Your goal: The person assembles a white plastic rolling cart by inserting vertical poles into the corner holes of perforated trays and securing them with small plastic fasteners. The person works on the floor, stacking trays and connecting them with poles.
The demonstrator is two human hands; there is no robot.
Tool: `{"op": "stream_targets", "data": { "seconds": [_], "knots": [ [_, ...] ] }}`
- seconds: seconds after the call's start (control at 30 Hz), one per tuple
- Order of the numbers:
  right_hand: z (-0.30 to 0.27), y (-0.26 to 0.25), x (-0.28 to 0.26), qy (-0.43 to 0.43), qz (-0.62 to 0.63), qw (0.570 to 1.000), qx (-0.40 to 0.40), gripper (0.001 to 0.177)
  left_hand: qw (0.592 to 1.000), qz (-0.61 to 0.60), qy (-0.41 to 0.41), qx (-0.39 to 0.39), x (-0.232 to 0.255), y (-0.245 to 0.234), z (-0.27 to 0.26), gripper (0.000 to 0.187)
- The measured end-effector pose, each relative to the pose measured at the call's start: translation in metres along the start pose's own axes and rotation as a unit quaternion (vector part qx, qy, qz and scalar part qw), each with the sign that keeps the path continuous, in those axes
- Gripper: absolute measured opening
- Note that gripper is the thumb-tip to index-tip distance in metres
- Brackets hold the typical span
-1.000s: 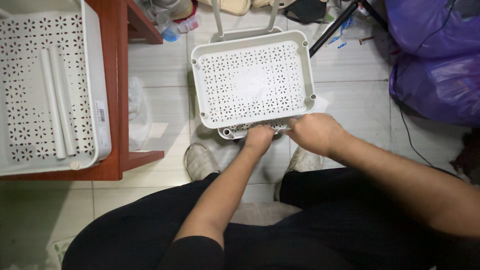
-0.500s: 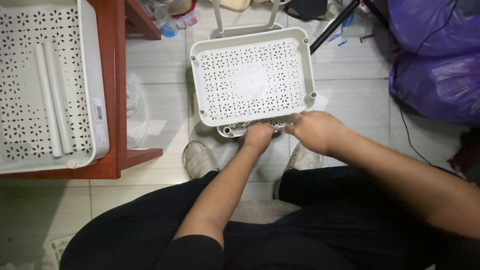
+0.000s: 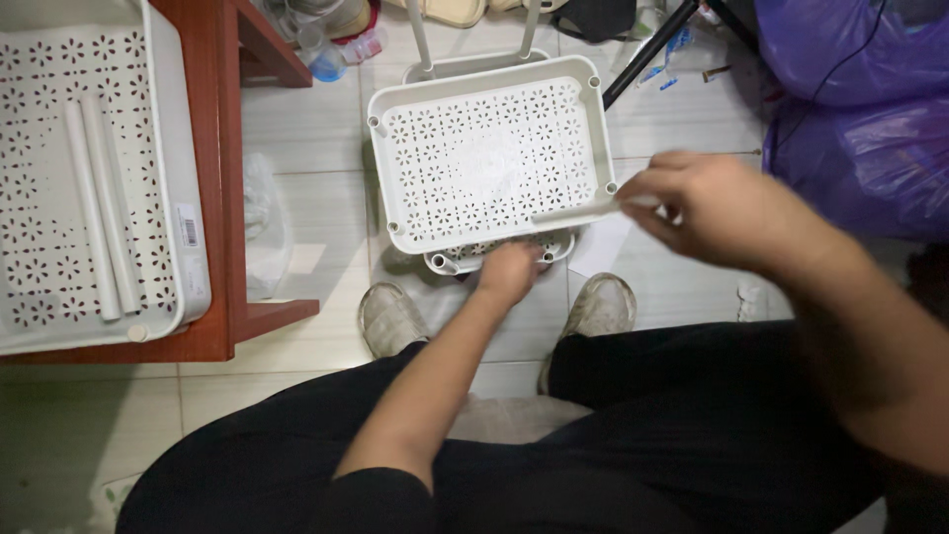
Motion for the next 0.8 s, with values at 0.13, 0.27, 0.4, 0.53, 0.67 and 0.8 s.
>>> {"op": "stream_targets", "data": {
  "seconds": [0.13,0.27,0.4,0.53,0.67,0.8],
  "knots": [
    [0.013,-0.003,0.041,0.011,0.048,0.999,0.023,0.027,0.904,-0.419,-0.073,0.054,0.022,-0.025,0.017,0.054],
    [0.025,0.02,0.083,0.048,0.155,0.987,0.0,0.031,0.672,-0.728,-0.116,0.073,0.031,-0.04,0.044,0.06],
    [0.038,0.061,0.101,0.082,0.156,0.981,-0.083,0.033,0.63,-0.763,-0.087,0.116,0.027,-0.054,0.053,0.047],
    [0.051,0.092,0.089,0.005,0.105,0.992,-0.063,0.032,0.615,-0.769,-0.099,0.143,0.017,-0.044,0.054,0.039],
    [0.059,0.111,0.074,-0.054,0.109,0.992,-0.026,0.031,0.643,-0.746,-0.109,0.136,0.008,-0.027,0.053,0.039],
    [0.078,0.13,0.068,-0.072,0.074,0.995,0.012,0.028,0.746,-0.651,-0.118,0.071,0.003,-0.007,0.05,0.036]
  ]
}}
Point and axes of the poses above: each hand's wrist, its own z-axis towards the middle knuckle, its own y-axis out of the palm, x = y × z, the point moved 6 cm from there along z, towards the middle knuckle, and after that the axes turned 5 degrees about y, right-handed, at the moved point
